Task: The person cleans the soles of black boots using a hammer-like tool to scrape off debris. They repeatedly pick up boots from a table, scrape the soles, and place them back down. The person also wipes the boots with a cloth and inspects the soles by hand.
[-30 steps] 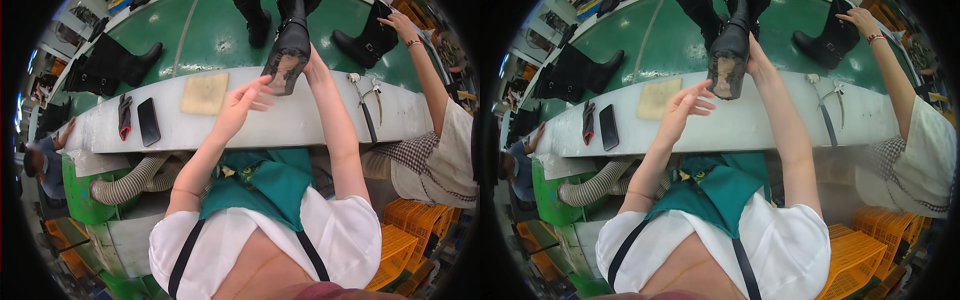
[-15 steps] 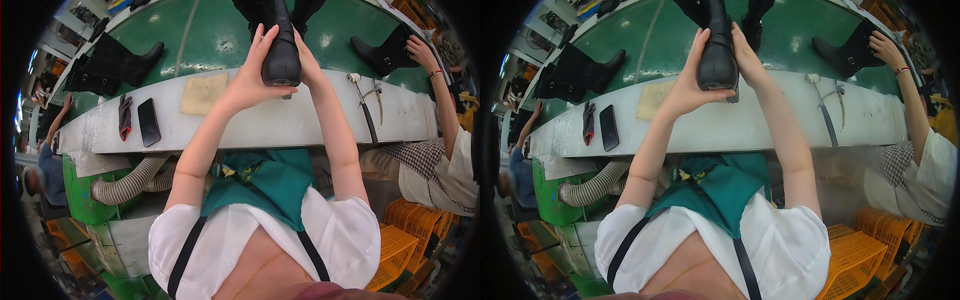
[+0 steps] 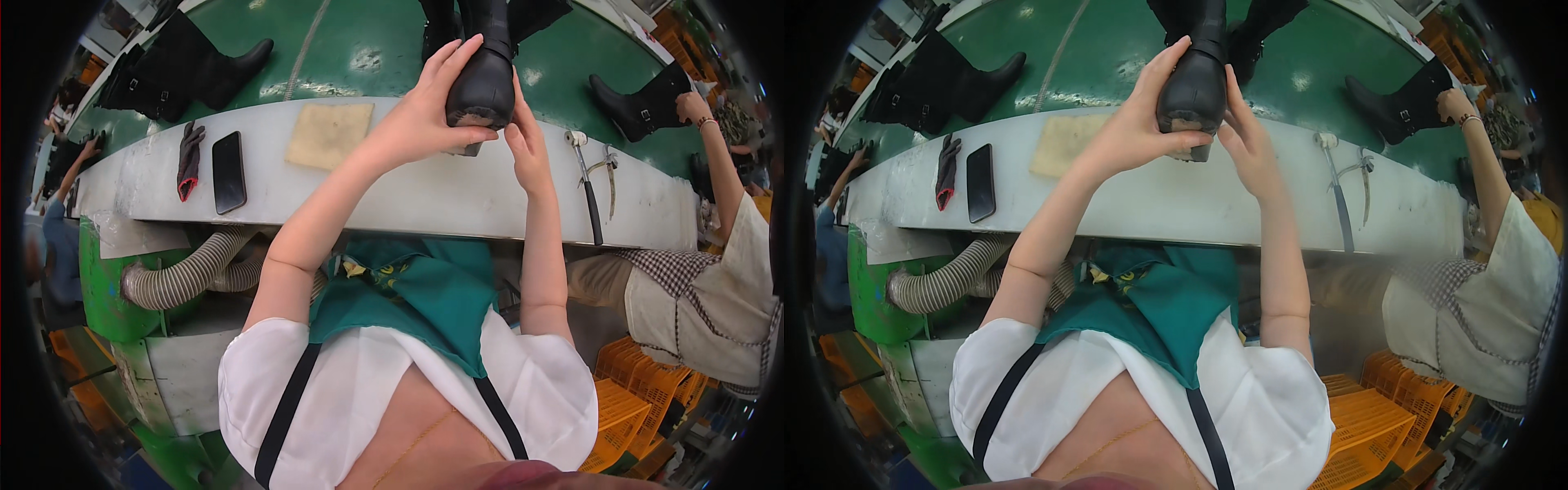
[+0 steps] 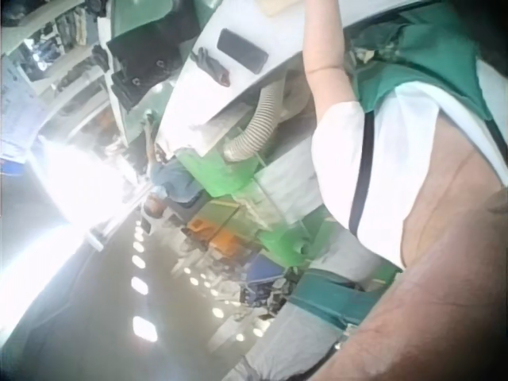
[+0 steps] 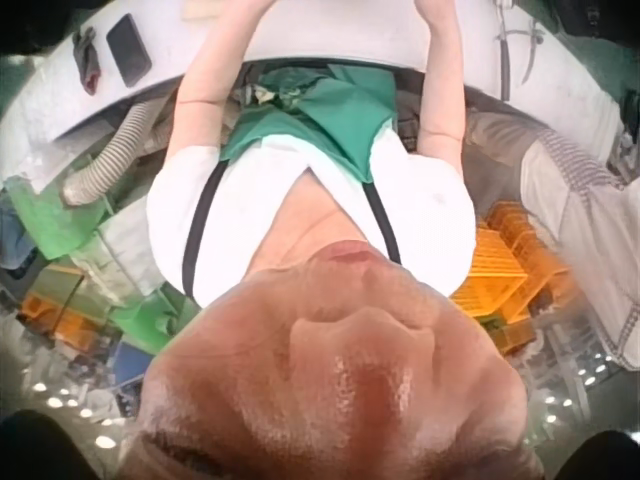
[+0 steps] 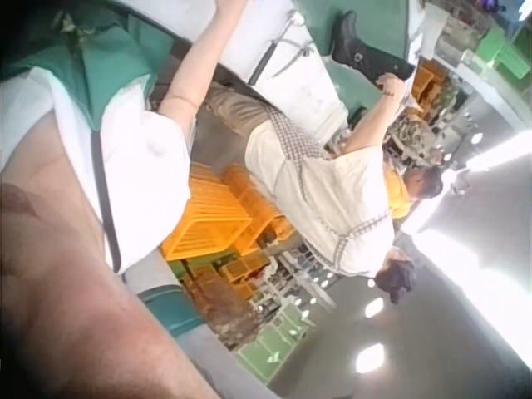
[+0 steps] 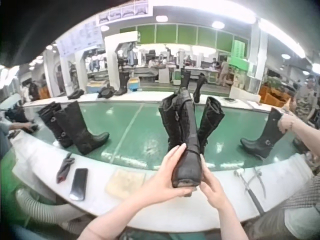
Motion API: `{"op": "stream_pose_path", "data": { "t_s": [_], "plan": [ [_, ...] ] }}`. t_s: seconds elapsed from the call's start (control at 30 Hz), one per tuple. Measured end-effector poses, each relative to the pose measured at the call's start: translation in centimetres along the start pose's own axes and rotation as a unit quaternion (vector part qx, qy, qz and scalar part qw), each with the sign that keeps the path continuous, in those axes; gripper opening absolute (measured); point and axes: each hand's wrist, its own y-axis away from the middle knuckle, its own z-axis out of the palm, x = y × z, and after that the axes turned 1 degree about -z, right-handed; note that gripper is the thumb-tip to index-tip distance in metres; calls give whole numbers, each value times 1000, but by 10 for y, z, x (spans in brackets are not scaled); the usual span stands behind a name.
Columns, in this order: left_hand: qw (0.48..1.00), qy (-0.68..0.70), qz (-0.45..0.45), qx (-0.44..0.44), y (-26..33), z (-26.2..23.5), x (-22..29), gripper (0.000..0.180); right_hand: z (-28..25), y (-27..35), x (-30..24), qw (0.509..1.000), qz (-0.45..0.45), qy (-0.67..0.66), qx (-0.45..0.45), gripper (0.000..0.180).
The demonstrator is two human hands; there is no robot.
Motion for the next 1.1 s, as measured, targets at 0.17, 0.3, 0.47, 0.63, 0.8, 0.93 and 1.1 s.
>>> {"op": "stream_pose_path", "data": {
  "t_s": [0.17,0.3,0.47,0.63,0.8,0.93,1.1],
  "plan": [
    [1000,1,-5,0,1,2,3,100,-1,2,-2,999,-27,37,14,74],
    [1000,-20,-10,7,-1,4,8,98,-2,2,-3,993,-28,101,48,69],
    [998,-61,11,18,-3,12,8,94,3,9,9,978,-56,156,130,56],
    [991,-86,59,80,0,19,0,94,7,12,16,970,-65,166,164,45],
    [988,-85,70,111,1,18,-1,94,-2,12,21,967,-93,177,156,40],
    [989,-84,64,105,0,16,1,93,-2,6,5,973,-97,185,103,49],
    [989,-80,78,95,-1,15,-1,93,4,9,6,966,-70,216,124,56]
  ]
}}
